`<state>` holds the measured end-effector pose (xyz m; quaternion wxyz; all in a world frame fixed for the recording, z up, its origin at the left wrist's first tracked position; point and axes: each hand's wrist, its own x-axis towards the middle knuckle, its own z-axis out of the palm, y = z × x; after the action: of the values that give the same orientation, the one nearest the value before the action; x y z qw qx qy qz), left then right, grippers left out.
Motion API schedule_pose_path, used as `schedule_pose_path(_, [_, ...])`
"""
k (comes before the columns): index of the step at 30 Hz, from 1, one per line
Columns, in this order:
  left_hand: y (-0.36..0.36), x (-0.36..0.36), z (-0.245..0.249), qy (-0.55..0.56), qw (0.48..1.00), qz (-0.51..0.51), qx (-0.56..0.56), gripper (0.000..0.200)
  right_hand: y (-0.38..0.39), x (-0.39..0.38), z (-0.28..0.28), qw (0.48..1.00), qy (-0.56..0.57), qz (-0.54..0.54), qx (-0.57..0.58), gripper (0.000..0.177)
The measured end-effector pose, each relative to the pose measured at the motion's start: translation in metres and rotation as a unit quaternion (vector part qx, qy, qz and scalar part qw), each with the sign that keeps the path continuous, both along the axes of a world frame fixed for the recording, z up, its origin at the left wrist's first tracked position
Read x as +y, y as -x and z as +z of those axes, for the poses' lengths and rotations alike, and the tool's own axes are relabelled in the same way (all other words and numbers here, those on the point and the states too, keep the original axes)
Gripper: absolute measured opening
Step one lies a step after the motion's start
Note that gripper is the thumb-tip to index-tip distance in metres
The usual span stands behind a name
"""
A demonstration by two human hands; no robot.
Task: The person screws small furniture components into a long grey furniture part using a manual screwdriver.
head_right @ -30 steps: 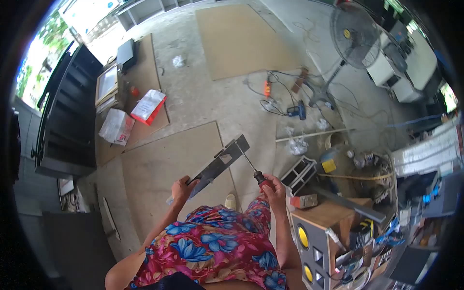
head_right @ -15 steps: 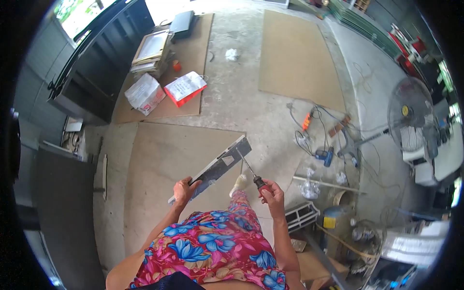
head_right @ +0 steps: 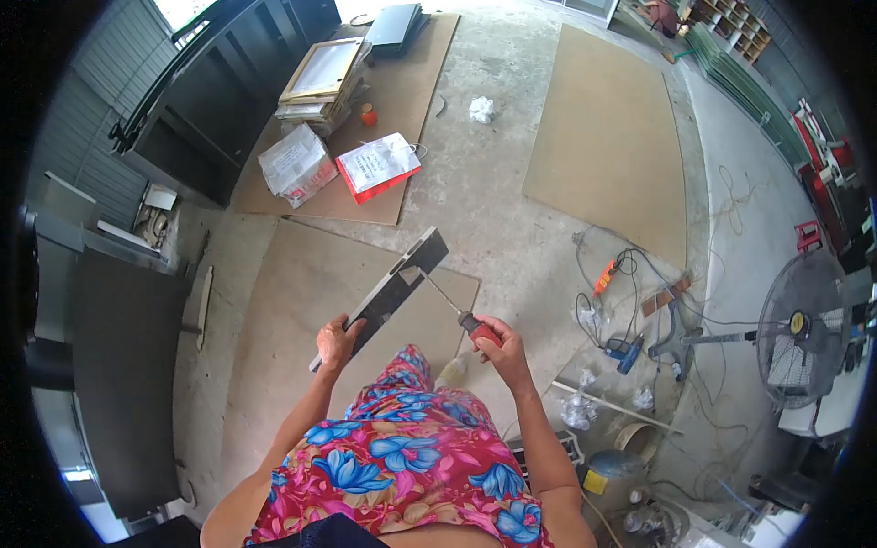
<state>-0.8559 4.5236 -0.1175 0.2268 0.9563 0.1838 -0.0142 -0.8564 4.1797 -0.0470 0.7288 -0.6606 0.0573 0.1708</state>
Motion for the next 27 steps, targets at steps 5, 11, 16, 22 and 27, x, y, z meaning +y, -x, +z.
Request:
schedule_pose_path(5, [-0.053, 0.000, -0.008, 0.000, 0.999, -0.004, -0.037, 0.040, -0.057, -0.004, 0.010, 1.000, 0.000, 0.009, -0.001, 0.042])
schedule_pose_path(11, [-0.140, 0.005, -0.016, 0.021, 0.999, -0.046, -0.019, 0.039, -0.125, 0.001, 0.018, 0.998, 0.036, -0.046, 0.010, 0.042])
schedule_pose_path(16, [-0.214, 0.018, -0.021, 0.020, 0.995, -0.097, -0.013, 0.038, -0.180, 0.016, 0.021, 0.992, 0.020, -0.121, 0.016, 0.038])
schedule_pose_path(22, [-0.293, 0.035, -0.025, -0.008, 0.983, -0.180, -0.047, 0.034, -0.239, 0.036, 0.026, 0.973, 0.034, -0.225, -0.035, 0.034])
schedule_pose_path(27, [-0.334, 0.029, -0.022, -0.019, 0.974, -0.216, -0.060, 0.034, -0.259, 0.033, 0.031, 0.938, 0.061, -0.330, -0.090, 0.028])
